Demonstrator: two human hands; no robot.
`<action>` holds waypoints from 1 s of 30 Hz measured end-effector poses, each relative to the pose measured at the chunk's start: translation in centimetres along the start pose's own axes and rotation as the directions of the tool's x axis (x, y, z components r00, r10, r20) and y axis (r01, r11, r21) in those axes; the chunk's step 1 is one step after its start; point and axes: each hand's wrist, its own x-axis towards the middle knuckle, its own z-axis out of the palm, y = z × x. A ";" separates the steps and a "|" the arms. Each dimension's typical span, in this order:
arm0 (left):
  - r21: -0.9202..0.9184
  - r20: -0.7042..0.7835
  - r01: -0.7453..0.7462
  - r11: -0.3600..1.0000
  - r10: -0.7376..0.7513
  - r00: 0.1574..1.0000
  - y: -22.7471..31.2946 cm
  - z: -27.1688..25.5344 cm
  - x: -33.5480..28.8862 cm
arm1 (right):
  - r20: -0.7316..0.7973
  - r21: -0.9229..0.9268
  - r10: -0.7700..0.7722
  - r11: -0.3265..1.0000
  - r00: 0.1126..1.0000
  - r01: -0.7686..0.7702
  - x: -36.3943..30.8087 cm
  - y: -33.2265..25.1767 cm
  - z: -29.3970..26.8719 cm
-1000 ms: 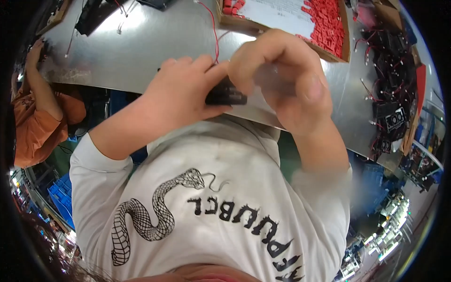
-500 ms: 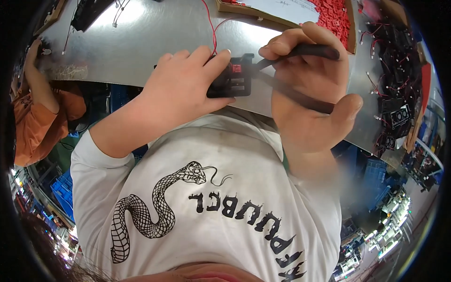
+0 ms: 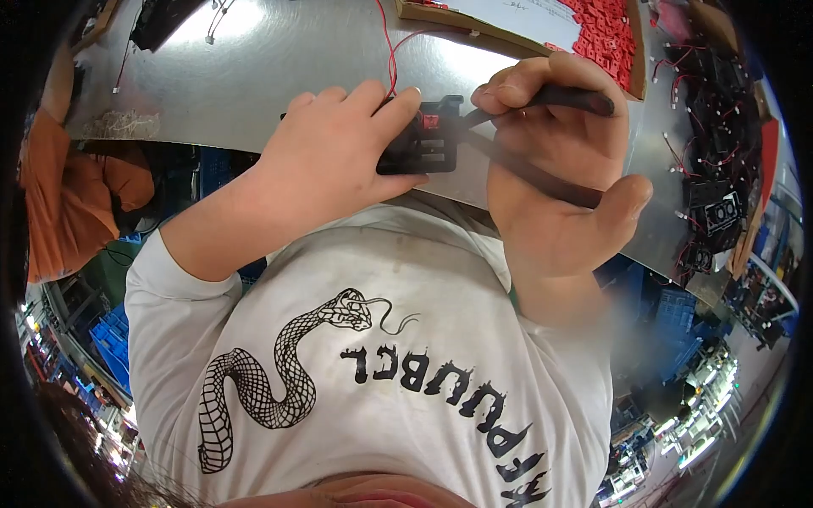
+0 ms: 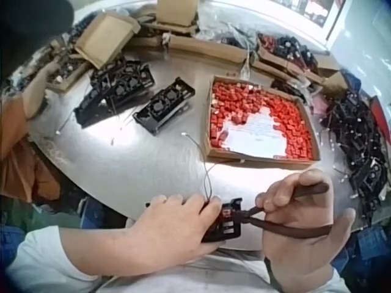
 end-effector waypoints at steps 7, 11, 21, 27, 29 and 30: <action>0.003 0.009 0.005 1.000 -0.005 1.000 0.0 -0.1 0.1 | -0.017 -0.009 0.013 1.000 1.000 -0.013 0.2 -0.1 0.2; 0.011 0.010 -0.006 1.000 0.006 1.000 0.0 -0.1 0.0 | 0.018 -0.014 -0.007 1.000 1.000 0.008 -0.1 0.0 -0.1; 0.037 0.009 -0.012 0.999 0.011 1.000 -0.1 0.1 0.0 | -0.027 0.014 -0.006 1.000 1.000 0.006 -0.1 0.1 0.5; -0.013 0.051 0.011 1.000 -0.010 0.999 -0.1 -0.3 0.2 | 0.054 0.044 -0.072 0.997 0.996 0.069 0.1 0.6 0.1; -0.045 0.094 0.034 0.998 -0.030 0.995 -0.1 -0.3 0.3 | 0.061 0.084 -0.054 0.995 0.997 0.049 0.3 0.5 0.2; -0.058 0.065 -0.008 0.998 0.011 0.998 -0.2 -0.2 0.3 | 0.070 0.127 -0.036 0.992 0.997 0.027 0.4 0.4 0.3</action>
